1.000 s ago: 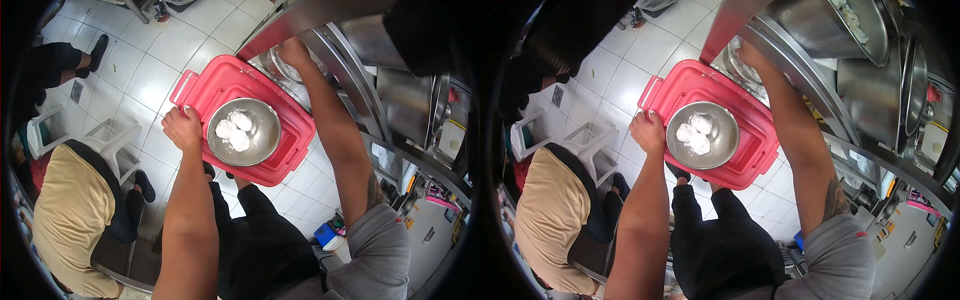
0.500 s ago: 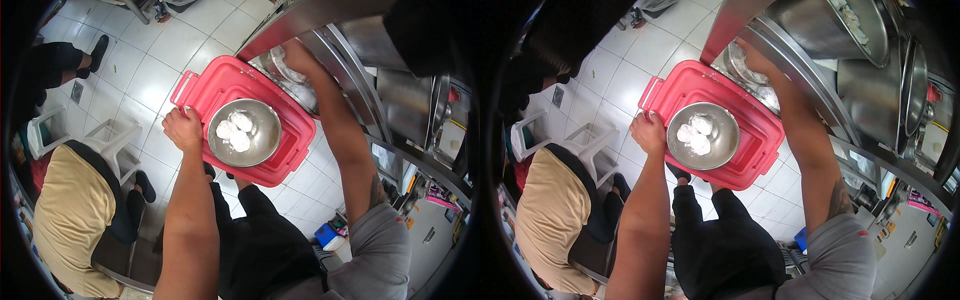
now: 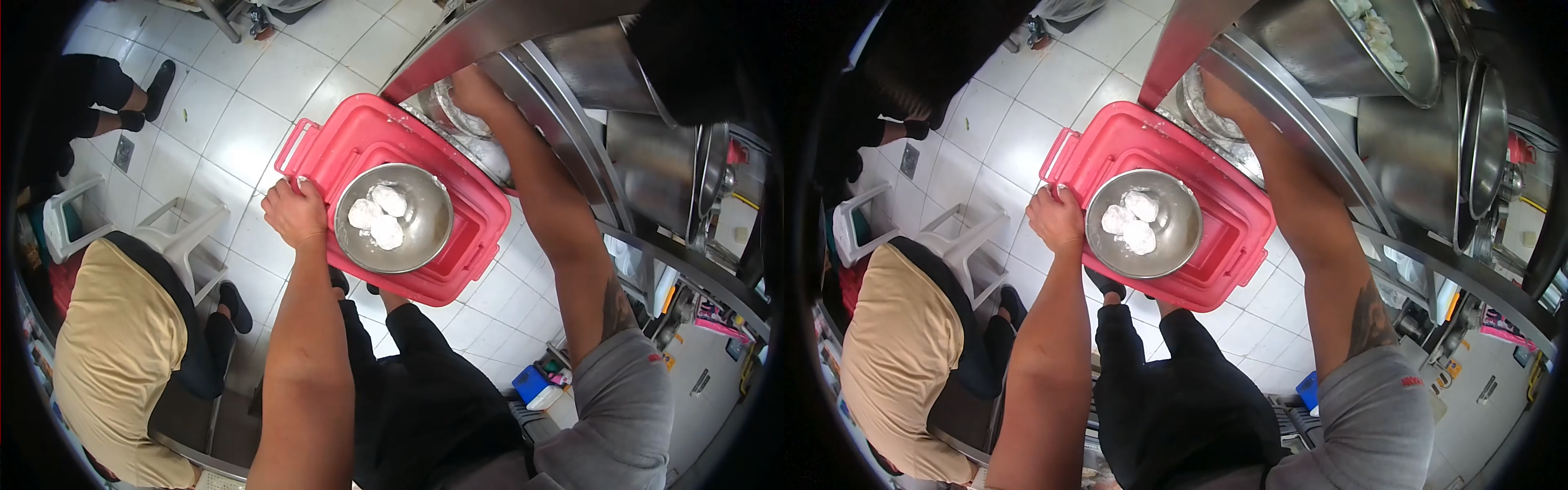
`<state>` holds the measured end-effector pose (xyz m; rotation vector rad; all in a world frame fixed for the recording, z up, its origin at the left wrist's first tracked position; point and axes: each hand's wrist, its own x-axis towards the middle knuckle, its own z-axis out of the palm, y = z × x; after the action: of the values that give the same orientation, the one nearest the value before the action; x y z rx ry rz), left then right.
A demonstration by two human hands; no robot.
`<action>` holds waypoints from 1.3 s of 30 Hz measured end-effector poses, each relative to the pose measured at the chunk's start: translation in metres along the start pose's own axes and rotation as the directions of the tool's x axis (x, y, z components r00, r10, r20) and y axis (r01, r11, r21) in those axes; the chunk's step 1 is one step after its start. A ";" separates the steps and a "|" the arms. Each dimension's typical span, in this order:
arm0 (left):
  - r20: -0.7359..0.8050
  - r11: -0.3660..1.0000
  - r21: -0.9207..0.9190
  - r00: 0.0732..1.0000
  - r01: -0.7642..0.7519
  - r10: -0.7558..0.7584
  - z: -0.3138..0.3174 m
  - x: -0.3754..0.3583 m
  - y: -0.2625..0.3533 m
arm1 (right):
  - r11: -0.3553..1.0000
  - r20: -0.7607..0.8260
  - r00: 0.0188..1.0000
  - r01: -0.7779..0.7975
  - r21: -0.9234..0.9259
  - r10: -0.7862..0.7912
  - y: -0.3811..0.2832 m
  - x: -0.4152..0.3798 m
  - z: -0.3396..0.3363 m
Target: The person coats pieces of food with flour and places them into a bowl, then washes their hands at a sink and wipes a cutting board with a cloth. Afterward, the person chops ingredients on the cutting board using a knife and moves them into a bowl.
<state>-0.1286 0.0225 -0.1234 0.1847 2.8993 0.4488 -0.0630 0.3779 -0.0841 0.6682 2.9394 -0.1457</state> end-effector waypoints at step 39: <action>-0.026 1.000 -0.025 1.000 -0.018 0.017 0.003 0.003 -0.001 | 0.992 0.164 0.986 -0.042 0.120 0.022 -0.002 -0.005 -0.011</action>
<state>-0.1311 0.0225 -0.1270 0.2024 2.9174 0.4945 -0.0606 0.3750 -0.0724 0.6851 2.7790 -0.3629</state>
